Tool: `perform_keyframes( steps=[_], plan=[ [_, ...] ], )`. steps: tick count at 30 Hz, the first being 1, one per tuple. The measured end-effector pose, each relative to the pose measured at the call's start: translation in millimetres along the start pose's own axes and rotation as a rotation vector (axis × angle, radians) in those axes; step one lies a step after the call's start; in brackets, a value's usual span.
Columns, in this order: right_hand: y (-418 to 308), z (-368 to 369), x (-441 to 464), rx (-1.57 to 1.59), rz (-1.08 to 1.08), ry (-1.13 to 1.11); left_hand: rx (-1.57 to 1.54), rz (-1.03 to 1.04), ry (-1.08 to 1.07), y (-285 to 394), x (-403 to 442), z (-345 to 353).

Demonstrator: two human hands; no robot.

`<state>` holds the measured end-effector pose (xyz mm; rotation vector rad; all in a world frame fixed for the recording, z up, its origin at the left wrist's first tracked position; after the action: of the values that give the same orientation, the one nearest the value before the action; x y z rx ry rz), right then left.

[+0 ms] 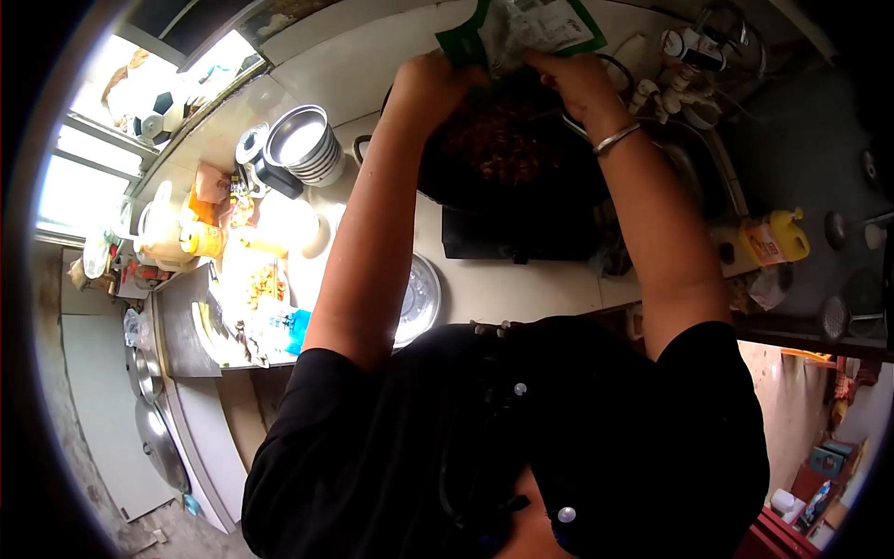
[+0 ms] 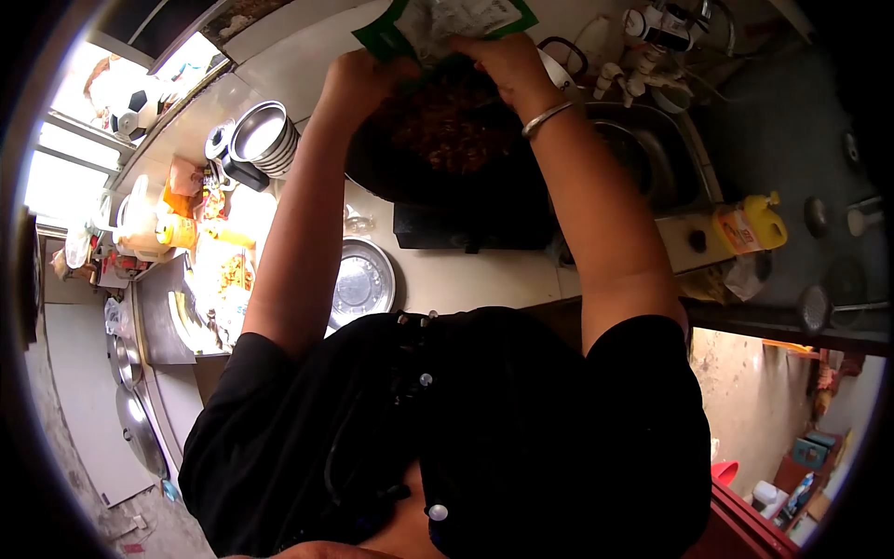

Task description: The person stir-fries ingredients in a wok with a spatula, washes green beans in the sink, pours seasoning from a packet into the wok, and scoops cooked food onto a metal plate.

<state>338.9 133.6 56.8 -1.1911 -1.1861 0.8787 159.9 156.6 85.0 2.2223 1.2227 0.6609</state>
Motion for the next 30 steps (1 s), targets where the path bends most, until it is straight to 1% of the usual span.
perform_keyframes(
  steps=[1, 2, 3, 4, 5, 7, 8, 9, 10, 11, 13, 14, 15, 17, 18, 19, 20, 21, 22, 23, 24, 25, 26, 27, 29, 30],
  plan=[
    [1, 1, -1, -0.001, 0.004, 0.0, -0.033, 0.097, 0.085, -6, 5, 1],
    [1, 11, -3, 0.01, 0.011, -0.08, -0.066, 0.193, 0.17, -4, 4, -3],
    [1, 19, -7, 0.023, 0.017, -0.161, -0.066, 0.191, 0.168, -8, 4, 2],
    [-12, 20, -14, -0.103, 0.013, -0.164, -0.036, 0.167, 0.173, -9, 2, 4],
    [-9, 15, -11, -0.103, 0.009, -0.163, -0.005, 0.145, 0.179, -9, 2, 5],
    [0, 1, -6, 0.041, 0.007, -0.095, -0.008, 0.123, 0.172, -10, 5, 2],
    [4, 3, -7, 0.039, 0.008, -0.1, -0.011, 0.098, 0.165, -11, 5, 0],
    [11, 3, -8, 0.112, 0.05, -0.077, -0.011, 0.096, 0.172, -9, 4, 0],
    [13, 5, -11, 0.186, 0.093, -0.051, 0.025, 0.078, 0.212, -1, -1, -4],
    [11, 8, -14, 0.189, 0.091, -0.052, 0.062, 0.062, 0.249, 3, -4, -7],
    [0, 21, -18, 0.161, 0.025, -0.181, 0.09, 0.09, 0.229, 1, -4, -3],
    [0, 10, -12, 0.037, 0.021, -0.185, 0.113, 0.115, 0.207, 1, -4, 1],
    [2, 9, -11, 0.036, 0.023, -0.184, 0.112, 0.114, 0.205, -1, -1, 1],
    [-1, 7, -13, 0.111, 0.029, -0.113, 0.092, 0.118, 0.158, -4, 2, -1],
    [1, 13, -19, 0.041, 0.044, -0.106, 0.092, 0.118, 0.158, -3, 0, 1],
    [-5, 12, -20, 0.041, 0.041, -0.106, 0.075, 0.169, 0.217, 3, -4, 0],
    [-15, 9, -21, -0.028, 0.006, -0.114, 0.06, 0.221, 0.277, 8, -7, -3],
    [-21, 6, -21, -0.098, -0.027, -0.121, 0.06, 0.221, 0.276, 8, -6, -6],
    [-18, 6, -14, 0.013, -0.045, -0.12, 0.067, 0.178, 0.243, 2, -4, -5],
    [-11, 8, -14, 0.012, -0.038, -0.119, 0.074, 0.135, 0.208, -3, -3, -2],
    [0, 14, -15, -0.006, -0.01, -0.13, 0.072, 0.134, 0.205, -6, 0, 3],
    [-1, 19, -20, -0.025, 0.016, -0.14, 0.129, 0.094, 0.232, -9, 1, 5],
    [-12, 18, -22, -0.121, 0.034, -0.158, 0.186, 0.058, 0.262, -12, 4, 6],
    [-8, 14, -17, -0.124, 0.031, -0.154, 0.184, 0.064, 0.262, -15, 6, 5],
    [-16, 12, -10, 0.067, -0.114, -0.155, 0.054, 0.144, 0.261, -10, -3, -1],
    [-1, 16, -11, -0.029, -0.011, -0.15, 0.053, 0.141, 0.258, -15, -1, 3]
  ],
)
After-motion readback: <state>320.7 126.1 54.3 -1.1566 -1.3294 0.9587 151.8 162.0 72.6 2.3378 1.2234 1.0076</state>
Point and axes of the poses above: each hand's wrist, its own x-axis towards the middle knuckle, its own z-axis out of the palm, y = z × x, the point moved 8 cm from there along x, towards the middle knuckle, and after that the axes turned 1 degree about -y, right-handed, at the moved point
